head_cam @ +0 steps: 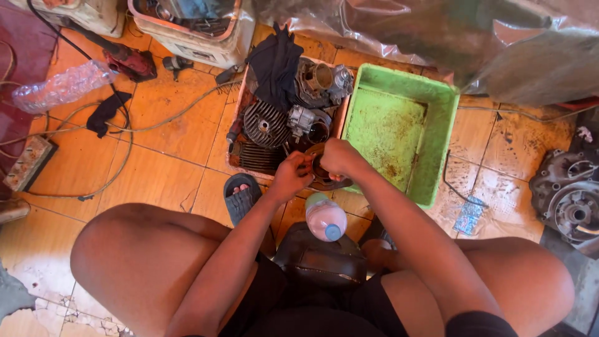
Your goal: Cleaning motorcycle engine components using a brush and solvent
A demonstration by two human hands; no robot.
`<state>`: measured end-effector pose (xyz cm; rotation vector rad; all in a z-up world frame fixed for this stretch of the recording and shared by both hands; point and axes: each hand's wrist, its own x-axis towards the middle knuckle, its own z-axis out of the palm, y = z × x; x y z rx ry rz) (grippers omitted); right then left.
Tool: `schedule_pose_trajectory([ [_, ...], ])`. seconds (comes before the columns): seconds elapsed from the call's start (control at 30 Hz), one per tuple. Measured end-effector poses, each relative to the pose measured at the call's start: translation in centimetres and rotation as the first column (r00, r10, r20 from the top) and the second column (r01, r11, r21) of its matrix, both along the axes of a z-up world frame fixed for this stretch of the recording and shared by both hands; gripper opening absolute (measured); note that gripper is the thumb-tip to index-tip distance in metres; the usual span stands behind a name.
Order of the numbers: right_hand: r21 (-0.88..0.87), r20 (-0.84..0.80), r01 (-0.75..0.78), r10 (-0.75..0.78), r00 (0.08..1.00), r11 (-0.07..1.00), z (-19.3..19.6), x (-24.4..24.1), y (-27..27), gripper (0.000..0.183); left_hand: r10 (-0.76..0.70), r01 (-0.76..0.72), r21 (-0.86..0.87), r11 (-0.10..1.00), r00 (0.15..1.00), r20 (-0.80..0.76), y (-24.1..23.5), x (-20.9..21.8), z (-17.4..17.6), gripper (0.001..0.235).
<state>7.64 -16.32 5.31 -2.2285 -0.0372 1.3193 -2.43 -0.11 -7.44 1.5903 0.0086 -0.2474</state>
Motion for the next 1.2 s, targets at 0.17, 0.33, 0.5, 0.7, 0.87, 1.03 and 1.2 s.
schedule_pose_trajectory([
  [0.17, -0.048, 0.014, -0.055, 0.056, 0.998, 0.997, 2.6, -0.5, -1.7, 0.027, -0.028, 0.028, -0.004, 1.000, 1.000, 0.008, -0.6, 0.1, 2.7, 0.056],
  [0.33, 0.045, 0.007, 0.061, -0.062, 0.998, 0.997, -3.1, 0.0, -0.7, 0.026, -0.045, 0.045, 0.042, 0.998, 0.999, 0.013, 0.0, 0.2, 3.7, 0.062],
  [0.5, -0.004, 0.028, -0.123, 0.124, 0.992, 0.992, 4.9, -1.1, -0.3, 0.031, 0.004, -0.006, -0.027, 1.000, 0.998, -0.069, -0.2, 0.1, 3.1, 0.067],
  [0.7, -0.082, 0.103, -0.216, 0.224, 0.969, 0.973, 3.2, -2.1, 1.9, 0.025, -0.038, 0.039, 0.031, 0.999, 0.999, -0.036, -0.2, 0.1, 3.5, 0.063],
  [0.87, -0.045, 0.093, -0.134, 0.138, 0.986, 0.990, 4.1, -2.5, 0.0, 0.029, -0.032, 0.033, 0.016, 0.999, 0.998, -0.055, 0.0, -0.1, 3.3, 0.065],
  [1.03, -0.032, 0.059, -0.147, 0.148, 0.987, 0.989, 3.9, -3.1, -0.3, 0.027, -0.003, 0.000, -0.024, 1.000, 0.994, -0.108, -0.7, -0.8, 3.8, 0.067],
  [1.2, -0.075, 0.122, -0.205, 0.213, 0.969, 0.976, 0.8, -1.9, 0.3, 0.033, -0.049, 0.054, 0.077, 0.996, 0.996, -0.072, -0.1, 0.2, 4.4, 0.064],
])
